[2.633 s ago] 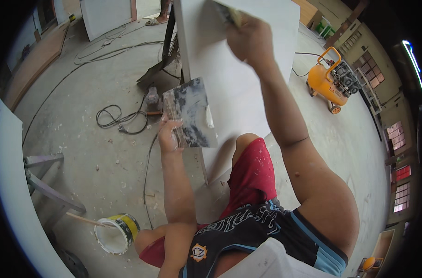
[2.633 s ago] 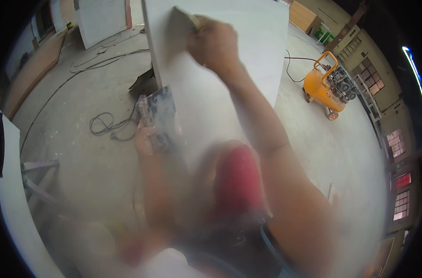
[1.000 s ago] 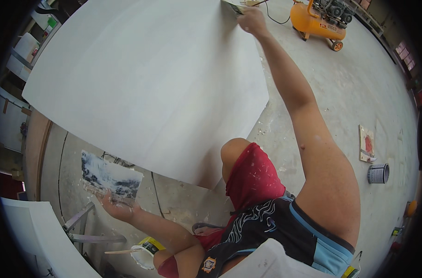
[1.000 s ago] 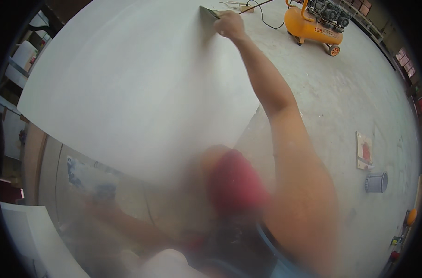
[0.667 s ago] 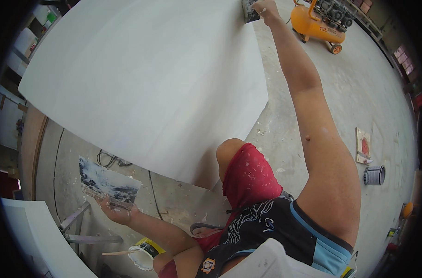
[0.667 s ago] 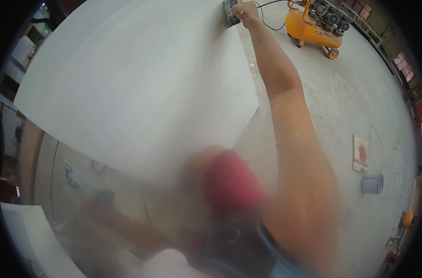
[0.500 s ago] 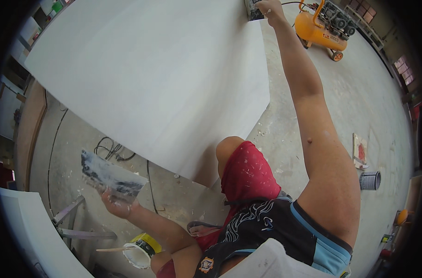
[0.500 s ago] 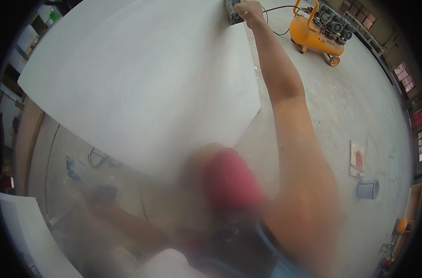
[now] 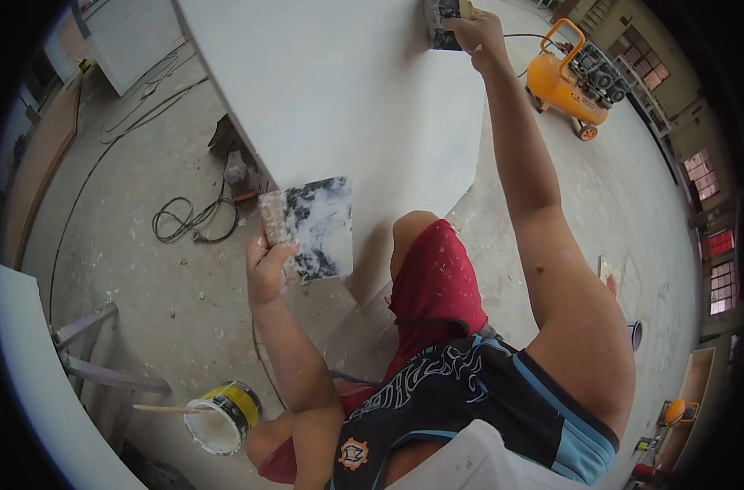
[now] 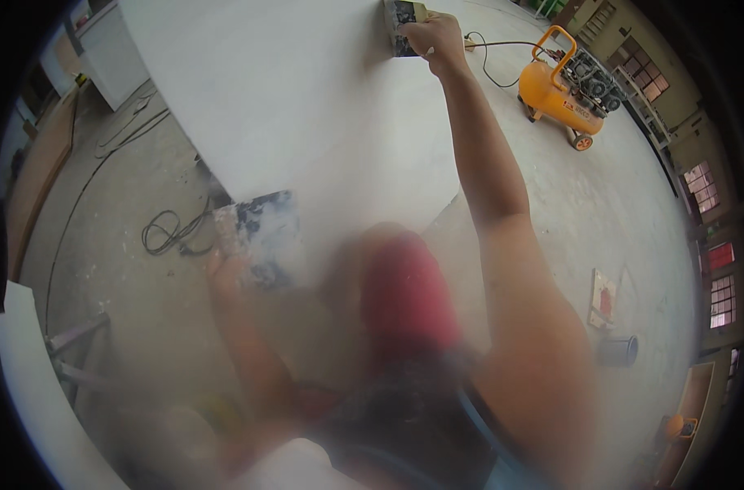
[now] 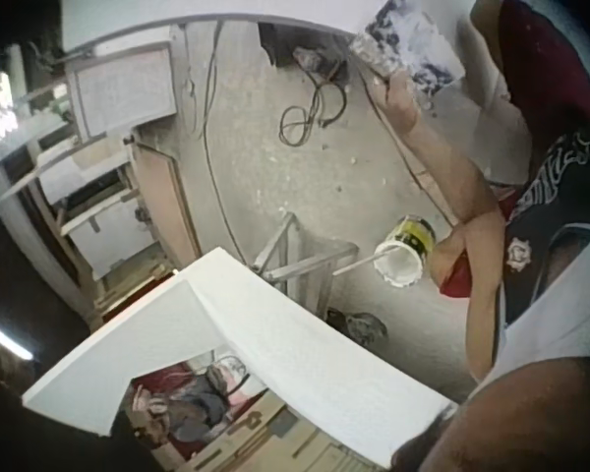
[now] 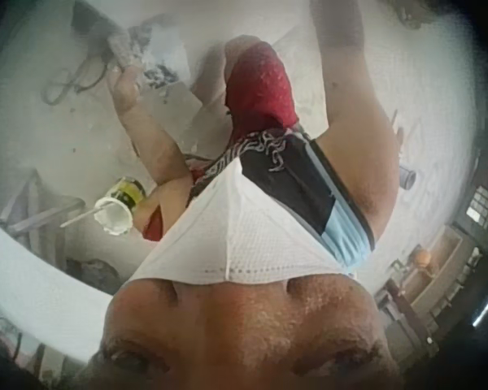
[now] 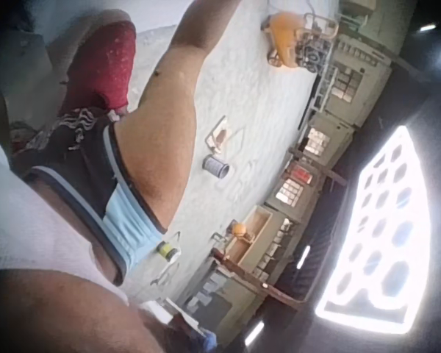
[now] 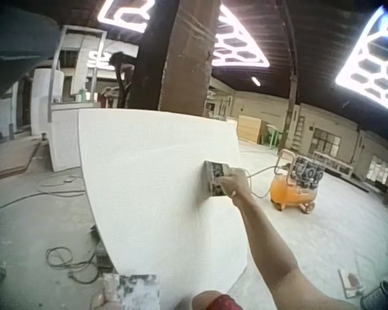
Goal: The person applies white putty to the edge of a board using a putty knife and a hawk.
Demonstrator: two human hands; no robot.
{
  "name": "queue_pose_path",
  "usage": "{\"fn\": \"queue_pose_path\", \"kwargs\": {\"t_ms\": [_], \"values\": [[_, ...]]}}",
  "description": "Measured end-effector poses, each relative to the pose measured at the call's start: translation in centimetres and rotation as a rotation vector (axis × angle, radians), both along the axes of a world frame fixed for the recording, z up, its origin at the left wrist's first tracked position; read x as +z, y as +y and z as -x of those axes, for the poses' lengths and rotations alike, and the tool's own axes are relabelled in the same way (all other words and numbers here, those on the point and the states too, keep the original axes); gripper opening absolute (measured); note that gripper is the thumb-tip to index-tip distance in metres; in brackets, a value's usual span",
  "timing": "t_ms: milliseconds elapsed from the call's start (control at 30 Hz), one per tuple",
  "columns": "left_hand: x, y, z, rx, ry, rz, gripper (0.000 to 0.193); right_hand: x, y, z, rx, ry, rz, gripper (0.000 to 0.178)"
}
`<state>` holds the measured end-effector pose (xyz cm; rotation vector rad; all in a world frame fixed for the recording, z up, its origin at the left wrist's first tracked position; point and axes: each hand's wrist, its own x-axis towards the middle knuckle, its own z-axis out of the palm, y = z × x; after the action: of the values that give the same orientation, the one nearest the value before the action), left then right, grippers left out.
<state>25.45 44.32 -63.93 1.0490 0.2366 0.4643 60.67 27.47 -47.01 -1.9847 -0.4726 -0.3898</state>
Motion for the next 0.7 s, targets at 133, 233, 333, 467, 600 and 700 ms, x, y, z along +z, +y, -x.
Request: {"fn": "queue_pose_path", "kwargs": {"t_ms": [133,233,333,467,600,700], "values": [[0.2,0.5,0.3,-0.059,-0.062,-0.091,0.044,-0.5,3.0,5.5,0.056,-0.028,0.056,0.021],[-0.6,0.5,0.1,-0.087,-0.153,-0.218,0.042,-0.4,4.4,9.4,0.07,-0.07,0.067,0.019],[-1.5,0.8,-0.3,-0.076,-0.184,-0.453,0.036,-1.2,5.6,12.3,0.082,-0.14,0.085,0.019],[-2.0,0.8,-0.4,-0.127,-0.067,-0.472,0.027,-2.5,7.6,16.1,0.085,-0.205,0.154,0.02],[-0.8,0.5,0.1,0.008,-0.107,-0.681,0.025,-3.9,9.5,21.5,0.156,-0.378,0.204,0.018],[-1.8,0.4,-0.2,-0.039,-0.16,-0.532,0.028,-4.5,10.5,25.1,0.254,-0.41,0.195,0.016]]}}
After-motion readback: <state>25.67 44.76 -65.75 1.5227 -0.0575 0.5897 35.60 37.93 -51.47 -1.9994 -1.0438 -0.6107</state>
